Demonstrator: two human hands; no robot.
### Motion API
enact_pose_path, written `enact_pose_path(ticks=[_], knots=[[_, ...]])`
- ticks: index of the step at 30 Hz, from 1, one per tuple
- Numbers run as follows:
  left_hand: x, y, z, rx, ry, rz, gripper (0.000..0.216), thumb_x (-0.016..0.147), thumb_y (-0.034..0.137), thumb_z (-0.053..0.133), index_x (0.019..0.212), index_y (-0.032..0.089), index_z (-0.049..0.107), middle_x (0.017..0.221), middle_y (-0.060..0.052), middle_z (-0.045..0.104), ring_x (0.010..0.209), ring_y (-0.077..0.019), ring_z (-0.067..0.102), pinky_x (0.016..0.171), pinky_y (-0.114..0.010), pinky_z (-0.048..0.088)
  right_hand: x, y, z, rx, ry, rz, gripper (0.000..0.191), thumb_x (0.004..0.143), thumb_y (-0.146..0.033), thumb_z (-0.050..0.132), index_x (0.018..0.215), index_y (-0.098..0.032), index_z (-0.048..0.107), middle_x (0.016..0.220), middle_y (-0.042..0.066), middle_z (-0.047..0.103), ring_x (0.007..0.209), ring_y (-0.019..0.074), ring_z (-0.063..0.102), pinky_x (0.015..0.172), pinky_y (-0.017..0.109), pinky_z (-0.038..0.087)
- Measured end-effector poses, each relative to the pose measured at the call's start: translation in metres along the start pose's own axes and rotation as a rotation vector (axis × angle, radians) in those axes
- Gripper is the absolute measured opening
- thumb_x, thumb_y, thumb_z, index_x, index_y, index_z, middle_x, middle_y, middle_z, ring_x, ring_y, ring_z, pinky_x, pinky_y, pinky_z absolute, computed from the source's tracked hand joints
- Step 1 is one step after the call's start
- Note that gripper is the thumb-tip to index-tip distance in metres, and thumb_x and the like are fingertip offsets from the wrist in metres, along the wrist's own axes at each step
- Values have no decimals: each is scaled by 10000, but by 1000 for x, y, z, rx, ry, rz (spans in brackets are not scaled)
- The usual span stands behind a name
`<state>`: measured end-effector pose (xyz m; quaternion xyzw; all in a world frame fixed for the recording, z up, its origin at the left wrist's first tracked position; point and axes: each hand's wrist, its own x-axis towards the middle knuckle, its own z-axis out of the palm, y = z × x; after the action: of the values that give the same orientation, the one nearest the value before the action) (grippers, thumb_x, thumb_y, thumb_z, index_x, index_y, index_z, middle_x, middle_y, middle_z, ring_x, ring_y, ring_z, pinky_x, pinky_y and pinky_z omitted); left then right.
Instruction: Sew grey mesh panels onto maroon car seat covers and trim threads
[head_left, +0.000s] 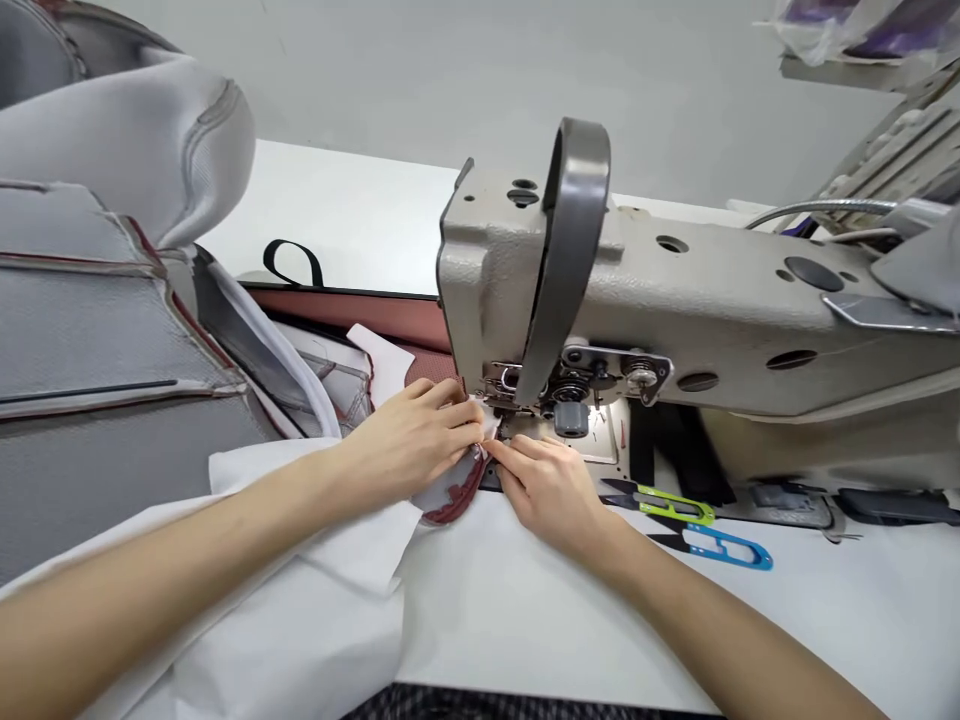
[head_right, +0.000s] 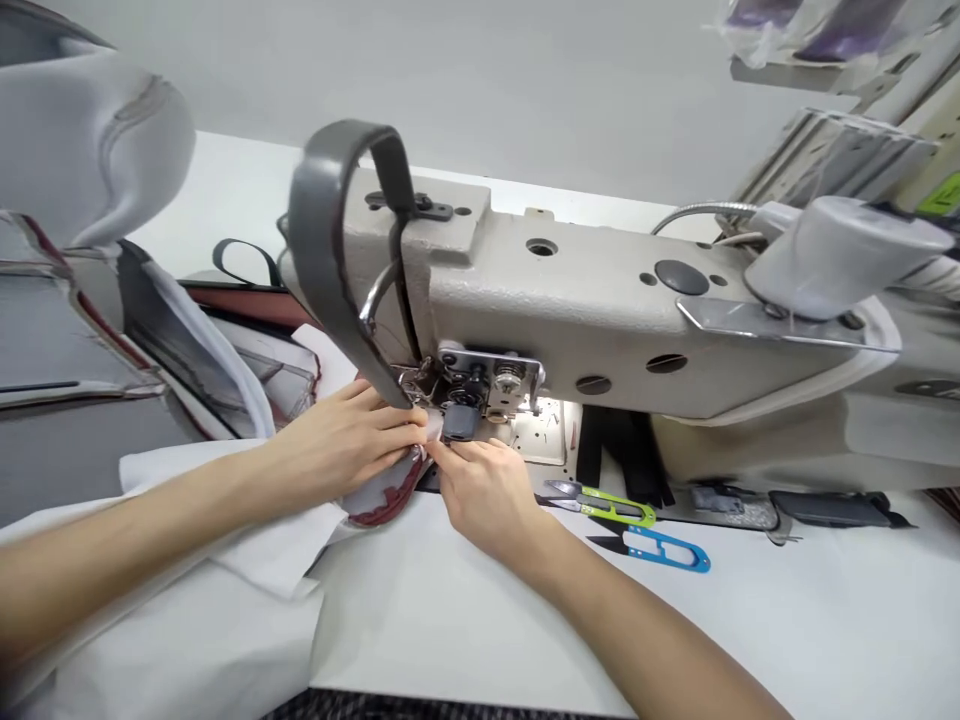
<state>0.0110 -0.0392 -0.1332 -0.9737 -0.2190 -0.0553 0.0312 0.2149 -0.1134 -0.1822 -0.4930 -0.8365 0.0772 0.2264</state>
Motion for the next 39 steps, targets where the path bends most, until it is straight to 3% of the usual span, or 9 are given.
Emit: enact_pose_path(ticks=[4,8,12,15,20,27,39], knots=[[-1,1,4,-86,0,54,189,960,147,481,1034,225,636,1172,15,679,1016,-208,544,888,-353,361,2,0,1,22,-27,27,316,922,-119,490,1121,-215,715,790,5,698,683,148,631,656,272,389],[2,-3,4,-226,-28,-53,210,981,169,434,958,207,639,1010,4,706,945,-191,569,810,-308,391,2,2,3,65,13,167,278,923,-171,531,1129,-217,712,828,9,714,725,153,651,683,261,405],[3,-13,0,-523,-72,-131,239,989,187,416,1029,218,650,1063,14,706,994,-160,578,856,-252,417,7,3,1,60,-8,282,284,913,-182,530,1124,-233,714,935,14,743,765,165,672,653,265,403],[4,-17,-3,-595,-91,-159,255,992,210,409,1057,212,656,1132,6,701,981,-159,582,879,-259,420,16,4,-4,144,-60,328,265,889,-183,581,1079,-295,728,982,-37,748,855,161,683,697,253,431],[5,-7,1,-491,-89,-150,262,999,269,415,1022,228,673,1132,7,706,1024,-184,580,896,-297,403,20,9,-10,168,-114,279,230,937,-205,561,1047,-297,741,1049,-47,749,934,152,682,757,248,442],[3,12,9,-124,98,-89,231,955,142,435,926,218,652,966,7,724,928,-190,603,928,-354,351,11,15,-16,103,-213,211,276,975,-231,495,1113,-260,733,1097,-20,759,971,168,706,780,267,451],[7,14,2,-131,-13,-109,193,924,113,506,934,216,669,982,18,723,961,-202,596,833,-347,361,8,10,-18,63,-244,274,336,919,-173,487,1120,-279,735,1055,-14,771,927,183,730,737,287,467]])
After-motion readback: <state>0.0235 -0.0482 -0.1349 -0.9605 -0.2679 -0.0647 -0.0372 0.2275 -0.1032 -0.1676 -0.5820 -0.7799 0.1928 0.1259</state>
